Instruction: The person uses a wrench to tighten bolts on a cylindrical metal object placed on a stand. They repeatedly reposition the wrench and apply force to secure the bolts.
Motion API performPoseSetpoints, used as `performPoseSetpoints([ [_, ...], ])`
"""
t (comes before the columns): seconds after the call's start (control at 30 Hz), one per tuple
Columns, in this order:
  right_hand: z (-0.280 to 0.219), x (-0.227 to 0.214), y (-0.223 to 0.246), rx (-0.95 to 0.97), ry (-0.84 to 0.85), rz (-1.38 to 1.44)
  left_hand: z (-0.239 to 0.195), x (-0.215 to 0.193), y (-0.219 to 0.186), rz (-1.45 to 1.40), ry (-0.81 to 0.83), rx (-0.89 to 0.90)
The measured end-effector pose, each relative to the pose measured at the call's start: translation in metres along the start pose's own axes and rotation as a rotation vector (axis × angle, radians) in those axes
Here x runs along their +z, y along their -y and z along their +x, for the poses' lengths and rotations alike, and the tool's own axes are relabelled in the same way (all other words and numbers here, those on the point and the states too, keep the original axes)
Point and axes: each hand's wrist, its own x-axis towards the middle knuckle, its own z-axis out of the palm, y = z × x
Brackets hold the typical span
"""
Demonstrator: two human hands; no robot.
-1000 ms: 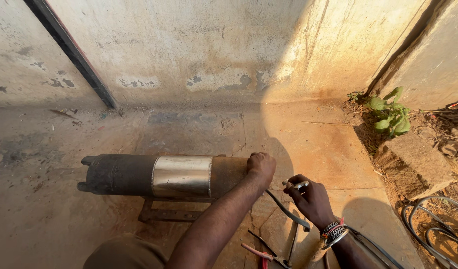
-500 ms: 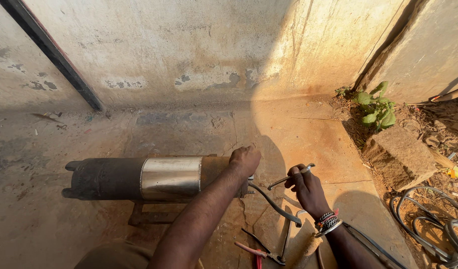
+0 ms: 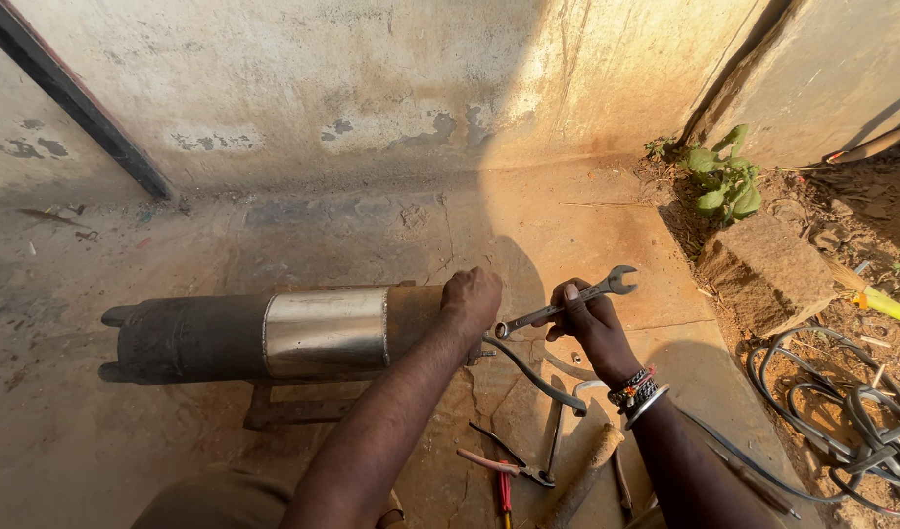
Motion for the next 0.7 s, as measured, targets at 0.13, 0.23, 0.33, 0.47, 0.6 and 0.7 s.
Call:
performPoseSetpoints([
  [0.13,0.000,0.004,-0.001,0.015,-0.111,0.043,-0.003,0.001,0.000,-0.048,-0.038,-0.011],
  [0.23,0.001,0.000,0.002,0.064,-0.175,0.056,0.004,0.000,0.003,-0.097,-0.062,-0.023],
  [0.33,0.000,-0.002,-0.002,0.084,-0.185,0.038,0.011,0.001,0.007,-0.058,-0.043,0.025],
  [0.47,0.002,-0.002,-0.014,0.067,-0.130,0.003,0.019,0.005,0.003,-0.035,0.025,0.014],
  [0.6,0.003,-0.008,-0.018,0.047,-0.143,-0.062,0.025,0.004,0.001,-0.053,0.035,-0.026],
  [0.7,0.001,-0.012,-0.019,0.072,-0.151,-0.070,0.024,0.003,0.002,-0.049,0.057,-0.037],
])
